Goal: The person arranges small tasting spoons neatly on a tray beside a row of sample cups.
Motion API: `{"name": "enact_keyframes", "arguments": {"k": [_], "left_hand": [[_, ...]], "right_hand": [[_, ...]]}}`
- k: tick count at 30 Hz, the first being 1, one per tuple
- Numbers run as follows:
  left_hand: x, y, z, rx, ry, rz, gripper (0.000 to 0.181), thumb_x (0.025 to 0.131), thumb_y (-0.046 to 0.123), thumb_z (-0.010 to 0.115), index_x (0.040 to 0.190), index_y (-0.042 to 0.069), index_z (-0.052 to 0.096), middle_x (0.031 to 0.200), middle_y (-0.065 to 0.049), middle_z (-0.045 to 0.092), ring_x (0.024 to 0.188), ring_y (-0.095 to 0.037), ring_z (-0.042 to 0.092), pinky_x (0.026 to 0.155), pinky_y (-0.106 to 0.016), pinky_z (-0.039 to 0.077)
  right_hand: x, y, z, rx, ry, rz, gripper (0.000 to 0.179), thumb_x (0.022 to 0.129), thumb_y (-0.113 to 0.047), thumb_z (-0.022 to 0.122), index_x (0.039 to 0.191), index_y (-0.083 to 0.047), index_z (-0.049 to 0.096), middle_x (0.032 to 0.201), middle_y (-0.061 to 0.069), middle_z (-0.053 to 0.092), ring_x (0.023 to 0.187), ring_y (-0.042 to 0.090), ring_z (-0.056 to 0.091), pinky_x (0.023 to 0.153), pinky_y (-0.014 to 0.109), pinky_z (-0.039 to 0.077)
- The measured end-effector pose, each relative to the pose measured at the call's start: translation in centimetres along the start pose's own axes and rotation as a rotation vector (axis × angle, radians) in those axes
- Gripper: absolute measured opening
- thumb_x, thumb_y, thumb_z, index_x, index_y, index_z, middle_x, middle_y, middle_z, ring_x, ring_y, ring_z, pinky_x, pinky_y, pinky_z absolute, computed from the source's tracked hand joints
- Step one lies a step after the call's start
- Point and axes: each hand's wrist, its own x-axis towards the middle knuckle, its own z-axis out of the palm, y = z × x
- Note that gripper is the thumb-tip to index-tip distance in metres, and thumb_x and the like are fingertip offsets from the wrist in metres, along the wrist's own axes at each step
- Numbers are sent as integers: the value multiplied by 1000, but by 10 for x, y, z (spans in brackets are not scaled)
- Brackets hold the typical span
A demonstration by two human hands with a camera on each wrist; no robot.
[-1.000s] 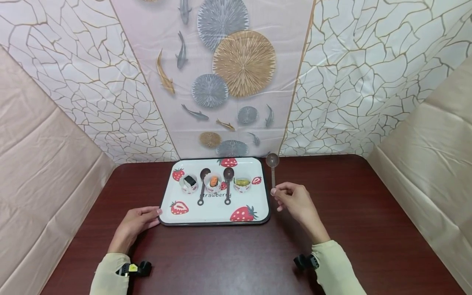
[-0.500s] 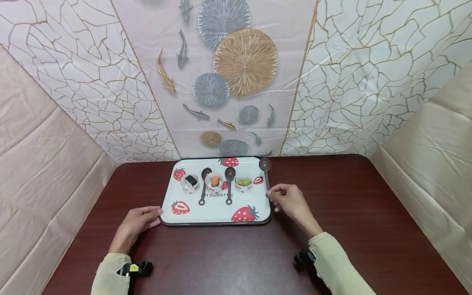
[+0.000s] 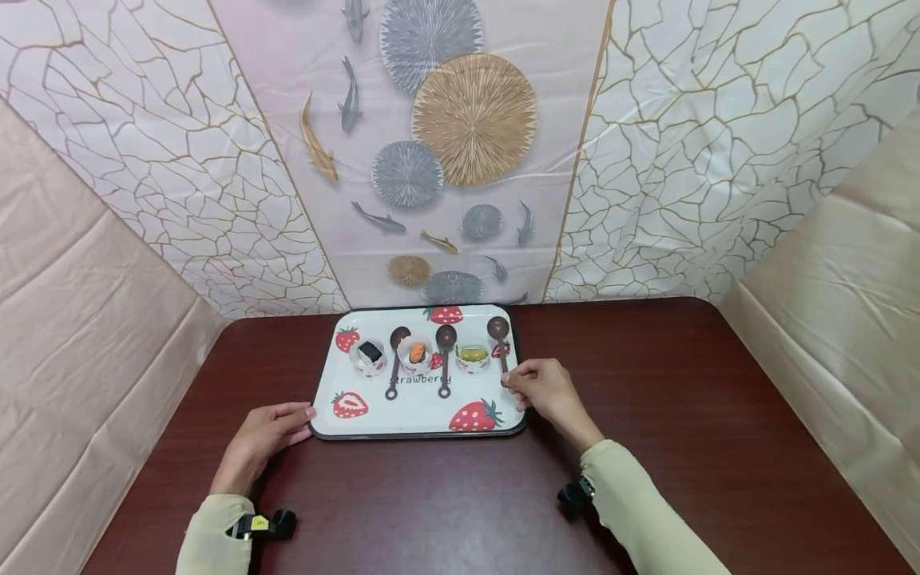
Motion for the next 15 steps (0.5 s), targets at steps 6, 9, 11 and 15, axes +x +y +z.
{"name": "enact_keyframes", "arguments": {"k": [6, 9, 11, 15], "left_hand": [[-1, 0, 0, 0, -1, -5, 47, 100, 10, 75, 138, -13, 61, 114, -13, 71, 84, -6, 71, 79, -24, 66], [0, -1, -1, 1, -5, -2, 48, 100, 11, 75, 139, -13, 60, 115, -13, 71, 84, -6, 72, 79, -24, 66], [1, -1, -1, -3, -6, 2, 49, 99, 11, 76, 139, -13, 60, 116, -13, 71, 84, -7, 72, 79, -24, 66], [2, -2, -1, -5, -2, 1, 49, 99, 12, 76, 139, -13, 61, 118, -15, 71, 84, -7, 72, 79, -25, 66]], "right_hand": [[6, 3, 9, 1, 34, 48, 15, 100, -3, 70, 98, 13, 72, 78, 8, 68, 62, 8, 61, 56, 24, 62], [9, 5, 12, 10, 35, 62, 15, 100, -2, 69, 98, 13, 72, 76, 8, 68, 60, 7, 61, 55, 25, 63], [10, 6, 13, 15, 39, 71, 15, 100, -2, 69, 99, 13, 72, 76, 8, 68, 59, 7, 62, 55, 26, 63], [14, 6, 13, 14, 44, 84, 16, 100, -3, 69, 100, 13, 72, 75, 9, 68, 57, 8, 62, 54, 26, 63]]}}
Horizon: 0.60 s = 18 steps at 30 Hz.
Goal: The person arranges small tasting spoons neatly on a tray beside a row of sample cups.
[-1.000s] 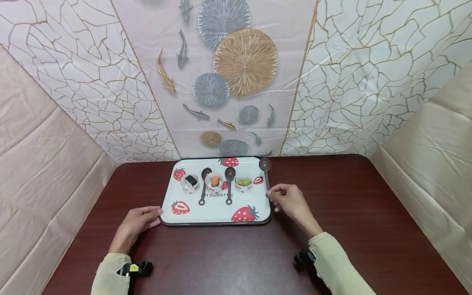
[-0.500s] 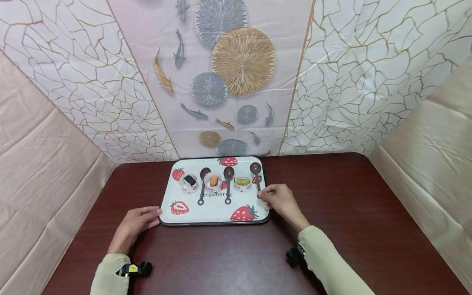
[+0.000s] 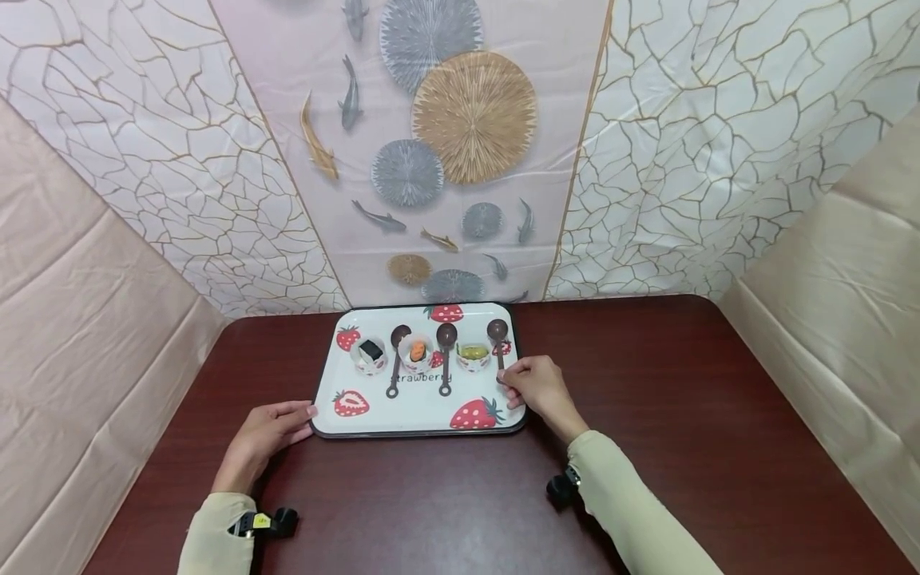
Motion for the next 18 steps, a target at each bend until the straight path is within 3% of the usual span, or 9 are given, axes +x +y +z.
{"name": "enact_keyframes", "arguments": {"k": [10, 18], "left_hand": [[-2, -1, -3, 10, -6, 7, 49, 101, 10, 74, 141, -14, 58, 110, -10, 72, 85, -6, 72, 79, -23, 65], [1, -1, 1, -11, -10, 9, 50, 100, 9, 75, 140, -16, 57, 113, -12, 72, 84, -8, 72, 78, -25, 66]], "right_hand": [[4, 2, 1, -33, -22, 9, 17, 100, -6, 71, 100, 11, 73, 71, 7, 67, 53, 8, 62, 53, 27, 63], [1, 3, -2, -137, -22, 2, 18, 101, -7, 67, 97, 7, 76, 69, 7, 68, 51, 10, 64, 52, 28, 62]]}}
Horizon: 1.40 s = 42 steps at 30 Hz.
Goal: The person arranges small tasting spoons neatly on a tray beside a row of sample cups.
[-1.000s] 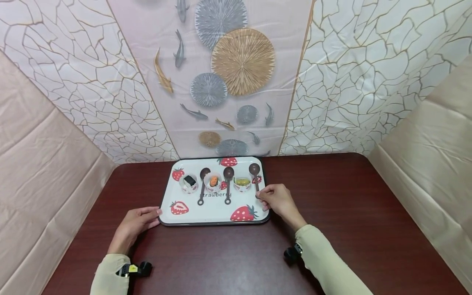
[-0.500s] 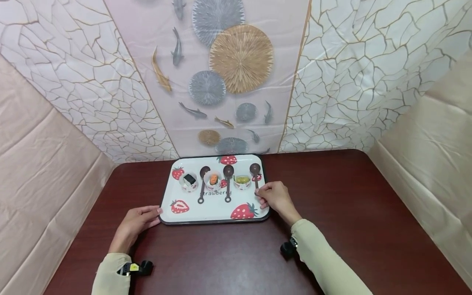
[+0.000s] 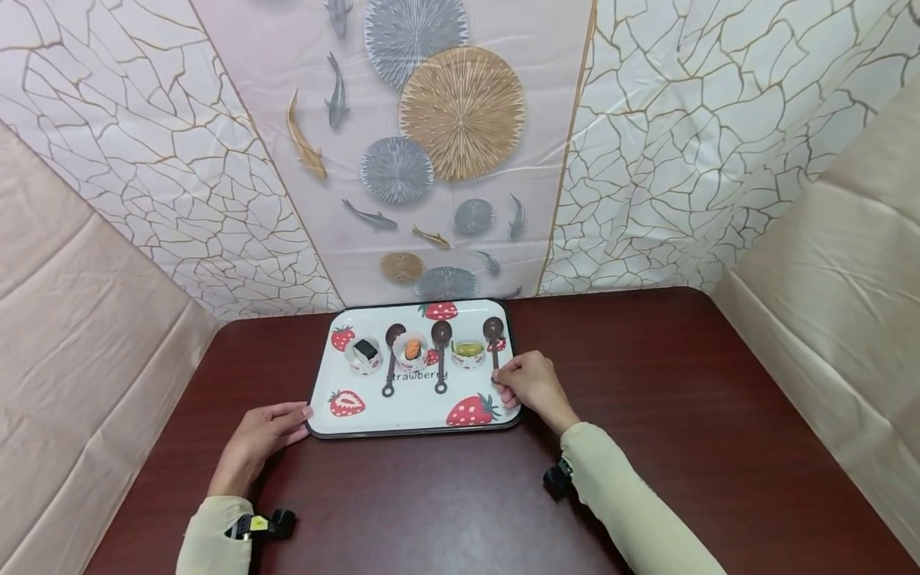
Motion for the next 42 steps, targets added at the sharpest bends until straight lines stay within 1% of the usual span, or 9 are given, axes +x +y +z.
{"name": "enact_keyframes", "arguments": {"k": [4, 9, 13, 18, 21, 28, 35, 42], "left_hand": [[-1, -1, 1, -8, 4, -5, 50, 99, 8, 75, 140, -15, 57, 111, -11, 71, 83, -7, 71, 78, -24, 66], [-1, 1, 1, -19, -5, 5, 50, 100, 7, 75, 140, -16, 57, 109, -10, 72, 84, -8, 71, 79, -24, 66], [-2, 2, 0, -6, -5, 2, 49, 100, 7, 74, 140, -15, 58, 111, -11, 72, 84, -8, 72, 80, -24, 66], [-2, 2, -1, 17, -9, -7, 48, 101, 9, 73, 141, -13, 58, 112, -11, 72, 86, -8, 73, 81, -24, 65], [-2, 2, -2, 12, -10, -6, 48, 101, 8, 73, 141, -14, 58, 111, -10, 72, 85, -8, 73, 81, -24, 65], [0, 1, -2, -3, -16, 0, 47, 101, 7, 73, 140, -15, 58, 106, -7, 73, 84, -8, 73, 80, -24, 65], [-2, 2, -1, 7, -16, 1, 47, 101, 7, 72, 140, -15, 58, 109, -9, 72, 84, -7, 72, 80, -24, 65], [-2, 3, -1, 2, -15, -1, 47, 101, 7, 73, 140, -15, 58, 111, -10, 72, 85, -8, 72, 80, -24, 65]], "right_hand": [[0, -1, 1, -84, 6, -24, 18, 101, -6, 64, 94, 5, 77, 67, 5, 68, 51, 10, 64, 50, 27, 61], [-1, -4, 4, -186, 31, -46, 18, 101, -10, 67, 89, 0, 76, 59, 5, 65, 50, 11, 63, 49, 28, 60], [-2, -6, 6, -260, 56, -60, 20, 101, -12, 68, 84, -3, 75, 57, 4, 64, 48, 12, 62, 47, 27, 58], [-4, -8, 9, -320, 73, -88, 23, 100, -10, 68, 79, -3, 73, 57, 4, 63, 47, 13, 62, 46, 27, 56], [-4, -8, 10, -347, 74, -110, 24, 100, -11, 70, 77, -4, 72, 56, 4, 63, 47, 13, 61, 45, 26, 54], [-3, -9, 12, -375, 86, -103, 23, 100, -11, 71, 79, -3, 71, 57, 5, 63, 46, 13, 61, 43, 25, 52], [-3, -8, 13, -358, 75, -84, 20, 101, -11, 71, 83, -3, 71, 57, 6, 63, 47, 15, 63, 43, 26, 55], [-4, -8, 11, -356, 79, -91, 18, 101, -10, 70, 84, -3, 72, 58, 6, 63, 47, 14, 63, 44, 26, 55]]}}
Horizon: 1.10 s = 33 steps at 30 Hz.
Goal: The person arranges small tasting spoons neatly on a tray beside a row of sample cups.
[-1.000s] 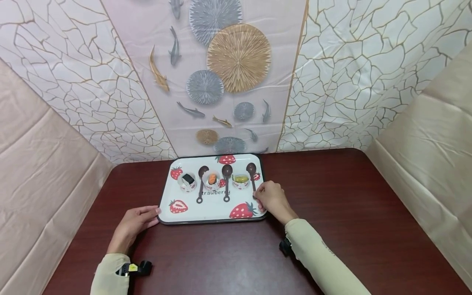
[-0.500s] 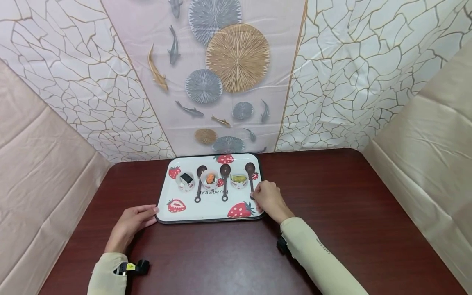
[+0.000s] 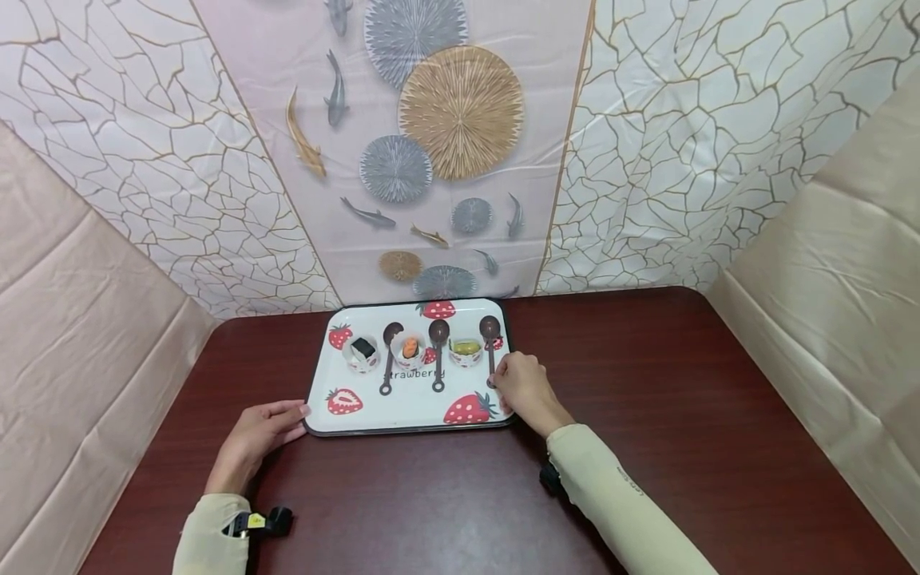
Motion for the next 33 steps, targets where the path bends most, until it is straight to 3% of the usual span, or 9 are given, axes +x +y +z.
{"name": "enact_keyframes", "arguments": {"k": [10, 16, 25, 33], "left_hand": [[0, 0, 3, 18, -1, -2, 49, 101, 10, 74, 140, -14, 58, 115, -12, 72, 86, -8, 74, 81, -24, 65], [-1, 0, 2, 31, 7, -6, 49, 101, 11, 74, 141, -13, 59, 118, -15, 72, 87, -8, 74, 82, -25, 65], [-6, -7, 1, 26, 18, -15, 50, 101, 12, 74, 141, -12, 58, 123, -18, 70, 87, -9, 74, 82, -26, 66], [-3, -4, 3, 21, 22, 18, 48, 101, 10, 74, 140, -13, 59, 114, -12, 72, 86, -7, 73, 80, -23, 65]], "right_hand": [[-18, 4, -21, -33, 69, -58, 15, 104, -12, 66, 102, -1, 75, 73, 8, 68, 53, 14, 62, 49, 28, 54], [-35, 3, -40, -182, 226, -176, 19, 103, -22, 71, 102, -6, 78, 82, 5, 73, 63, 17, 58, 56, 32, 46], [-66, 7, -57, -243, 386, -260, 17, 102, -25, 72, 106, -9, 77, 86, 5, 69, 74, 24, 63, 60, 47, 54], [-84, 21, -65, -223, 489, -333, 24, 100, -18, 75, 119, -3, 71, 117, 21, 67, 108, 42, 62, 79, 65, 55]]}}
